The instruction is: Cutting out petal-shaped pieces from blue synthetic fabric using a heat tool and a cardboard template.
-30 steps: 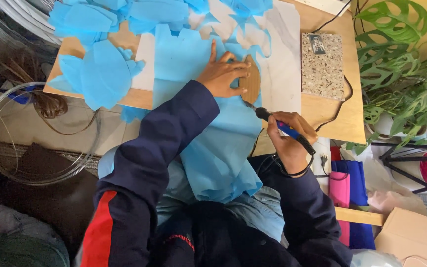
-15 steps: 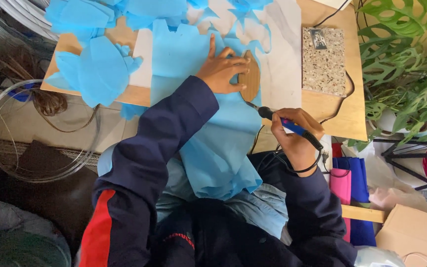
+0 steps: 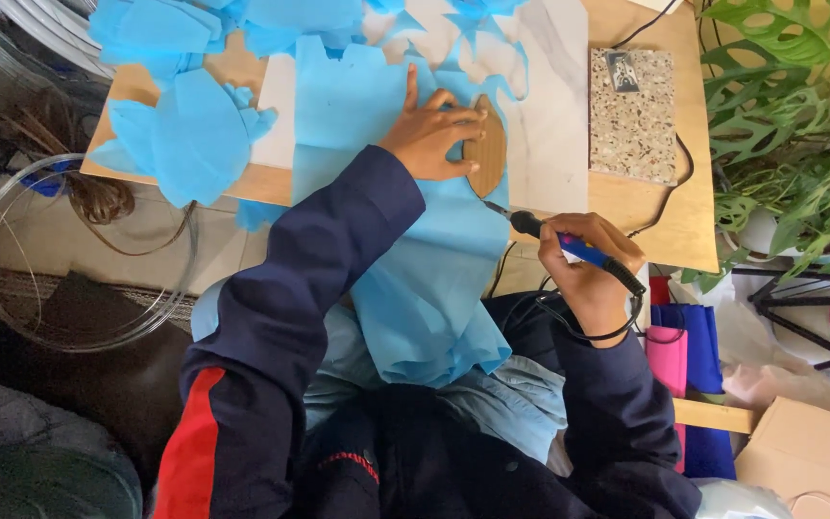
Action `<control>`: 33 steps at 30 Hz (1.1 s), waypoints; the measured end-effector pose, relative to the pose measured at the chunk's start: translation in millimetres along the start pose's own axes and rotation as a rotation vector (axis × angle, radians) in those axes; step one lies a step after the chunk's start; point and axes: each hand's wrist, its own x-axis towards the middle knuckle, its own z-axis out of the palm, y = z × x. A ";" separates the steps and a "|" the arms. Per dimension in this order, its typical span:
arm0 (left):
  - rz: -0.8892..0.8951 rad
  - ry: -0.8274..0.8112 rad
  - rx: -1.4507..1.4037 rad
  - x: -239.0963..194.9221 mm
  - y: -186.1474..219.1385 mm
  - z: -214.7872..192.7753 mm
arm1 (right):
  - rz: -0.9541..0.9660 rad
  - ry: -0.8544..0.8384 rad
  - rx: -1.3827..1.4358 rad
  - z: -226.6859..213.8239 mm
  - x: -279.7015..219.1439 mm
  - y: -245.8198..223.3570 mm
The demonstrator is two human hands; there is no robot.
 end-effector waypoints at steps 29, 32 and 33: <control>-0.047 -0.322 0.028 -1.4 -3.8 -10.4 | -0.102 0.093 0.038 11.4 1.9 4.0; -0.045 -0.327 0.025 -1.0 -5.8 -5.5 | -0.132 0.069 0.026 16.1 2.9 4.7; -0.038 -0.323 0.032 -0.6 -7.6 -3.4 | -0.149 0.061 0.034 17.8 3.8 4.3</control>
